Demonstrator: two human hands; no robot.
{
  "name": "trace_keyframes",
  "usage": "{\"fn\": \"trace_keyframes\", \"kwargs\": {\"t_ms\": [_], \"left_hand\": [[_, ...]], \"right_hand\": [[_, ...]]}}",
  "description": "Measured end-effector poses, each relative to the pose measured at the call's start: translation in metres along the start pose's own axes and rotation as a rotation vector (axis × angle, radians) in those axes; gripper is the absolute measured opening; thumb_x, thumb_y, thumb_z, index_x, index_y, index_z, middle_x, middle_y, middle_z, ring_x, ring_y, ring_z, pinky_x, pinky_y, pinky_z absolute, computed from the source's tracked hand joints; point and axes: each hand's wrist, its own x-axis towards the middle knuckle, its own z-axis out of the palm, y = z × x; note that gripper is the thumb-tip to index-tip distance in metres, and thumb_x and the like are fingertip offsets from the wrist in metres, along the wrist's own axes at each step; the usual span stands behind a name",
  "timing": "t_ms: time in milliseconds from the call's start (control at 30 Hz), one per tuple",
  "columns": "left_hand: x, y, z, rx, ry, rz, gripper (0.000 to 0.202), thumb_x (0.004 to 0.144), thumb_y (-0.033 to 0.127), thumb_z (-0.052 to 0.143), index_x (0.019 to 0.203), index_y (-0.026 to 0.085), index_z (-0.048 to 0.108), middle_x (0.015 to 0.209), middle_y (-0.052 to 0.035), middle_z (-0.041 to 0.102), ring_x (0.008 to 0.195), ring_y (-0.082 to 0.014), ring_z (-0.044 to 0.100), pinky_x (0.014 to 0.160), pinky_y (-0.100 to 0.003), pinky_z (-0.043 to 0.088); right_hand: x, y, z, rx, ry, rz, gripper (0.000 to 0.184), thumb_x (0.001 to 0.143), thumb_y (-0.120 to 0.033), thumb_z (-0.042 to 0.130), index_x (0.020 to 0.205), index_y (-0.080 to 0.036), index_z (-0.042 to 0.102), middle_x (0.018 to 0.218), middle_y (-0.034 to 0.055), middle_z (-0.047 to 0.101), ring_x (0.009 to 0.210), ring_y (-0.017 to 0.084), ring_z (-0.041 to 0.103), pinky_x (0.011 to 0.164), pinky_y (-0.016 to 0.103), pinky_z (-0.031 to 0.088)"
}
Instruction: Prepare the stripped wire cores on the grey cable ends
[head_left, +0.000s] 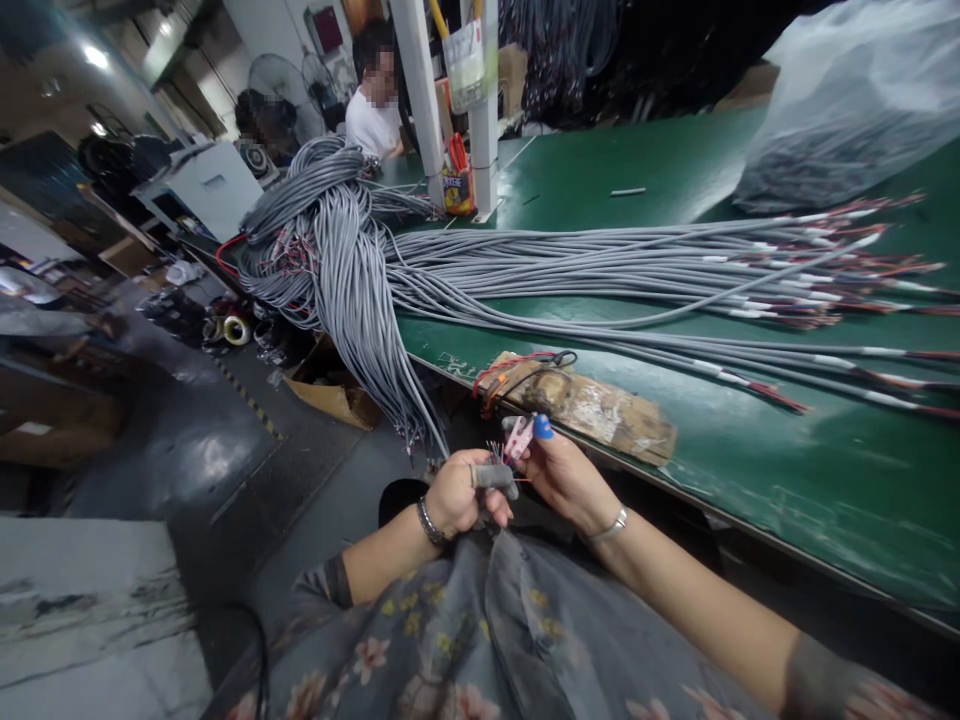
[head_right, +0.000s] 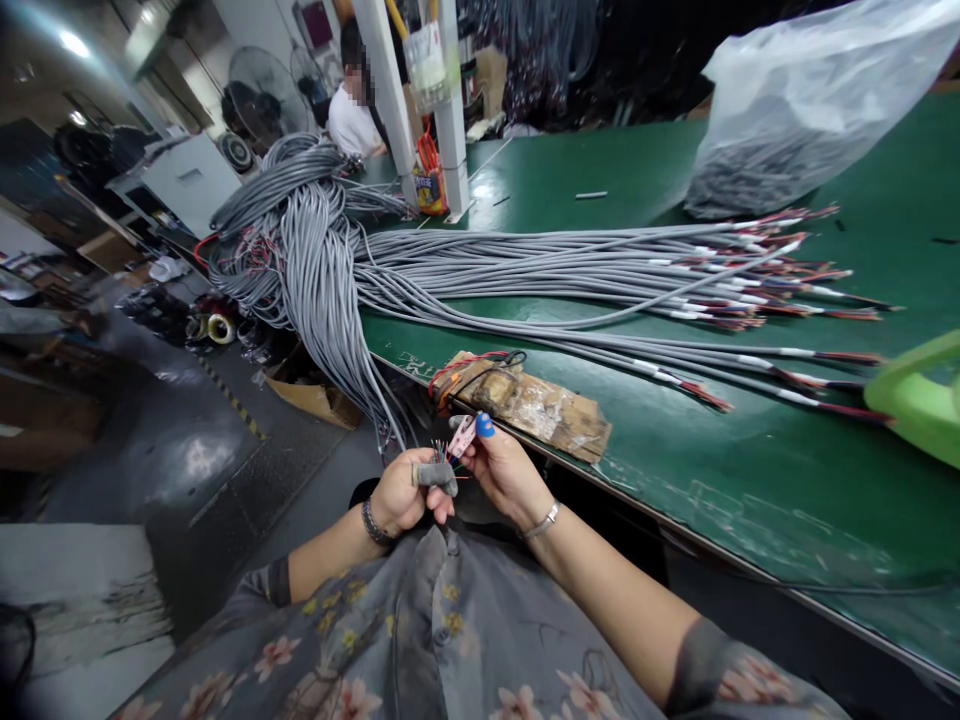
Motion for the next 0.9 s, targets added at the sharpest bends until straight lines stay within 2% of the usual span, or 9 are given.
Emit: {"fn": "trace_keyframes", "kwargs": {"t_ms": [167, 433, 600, 800, 900], "left_hand": [[0.002, -0.002, 0.0, 0.012, 0.005, -0.014, 0.034, 0.048, 0.039, 0.074, 0.052, 0.015, 0.05, 0.03, 0.0031, 0.044, 0.027, -0.0129, 0.047, 0.041, -0.026, 0.041], [-0.008, -0.01, -0.003, 0.076, 0.054, 0.041, 0.038, 0.051, 0.046, 0.073, 0.054, 0.015, 0.052, 0.033, 0.0013, 0.048, 0.031, -0.0123, 0.049, 0.041, -0.025, 0.038], [-0.014, -0.011, 0.002, 0.073, 0.137, 0.123, 0.034, 0.055, 0.044, 0.071, 0.054, 0.015, 0.052, 0.033, 0.0022, 0.047, 0.032, -0.012, 0.049, 0.045, -0.026, 0.04], [-0.011, -0.007, 0.009, 0.035, 0.185, 0.155, 0.034, 0.054, 0.045, 0.069, 0.054, 0.016, 0.051, 0.033, 0.0029, 0.047, 0.031, -0.0113, 0.048, 0.047, -0.028, 0.042], [-0.009, -0.006, 0.011, 0.024, 0.18, 0.15, 0.033, 0.053, 0.044, 0.069, 0.053, 0.016, 0.05, 0.032, 0.0025, 0.046, 0.03, -0.0115, 0.047, 0.047, -0.028, 0.041]], "right_hand": [[-0.001, 0.0, 0.002, 0.062, -0.01, 0.011, 0.039, 0.059, -0.057, 0.075, 0.061, -0.02, 0.062, 0.055, -0.0031, 0.051, 0.051, 0.01, 0.042, 0.05, 0.024, 0.038], [-0.007, -0.002, -0.003, 0.071, -0.086, 0.134, 0.043, 0.066, -0.064, 0.065, 0.068, -0.021, 0.064, 0.065, 0.0002, 0.06, 0.053, 0.012, 0.048, 0.053, 0.026, 0.042], [-0.009, -0.003, -0.002, -0.012, -0.059, 0.015, 0.033, 0.066, -0.052, 0.071, 0.073, -0.021, 0.065, 0.063, -0.0014, 0.057, 0.053, 0.012, 0.045, 0.052, 0.026, 0.041], [-0.011, 0.0, -0.007, -0.268, 0.033, -0.162, 0.047, 0.07, -0.068, 0.057, 0.061, -0.021, 0.061, 0.057, 0.0005, 0.054, 0.056, 0.015, 0.046, 0.055, 0.03, 0.04], [-0.008, -0.001, -0.006, -0.205, -0.033, -0.073, 0.049, 0.064, -0.071, 0.06, 0.066, -0.022, 0.064, 0.059, 0.0007, 0.056, 0.056, 0.015, 0.047, 0.055, 0.03, 0.042]]}}
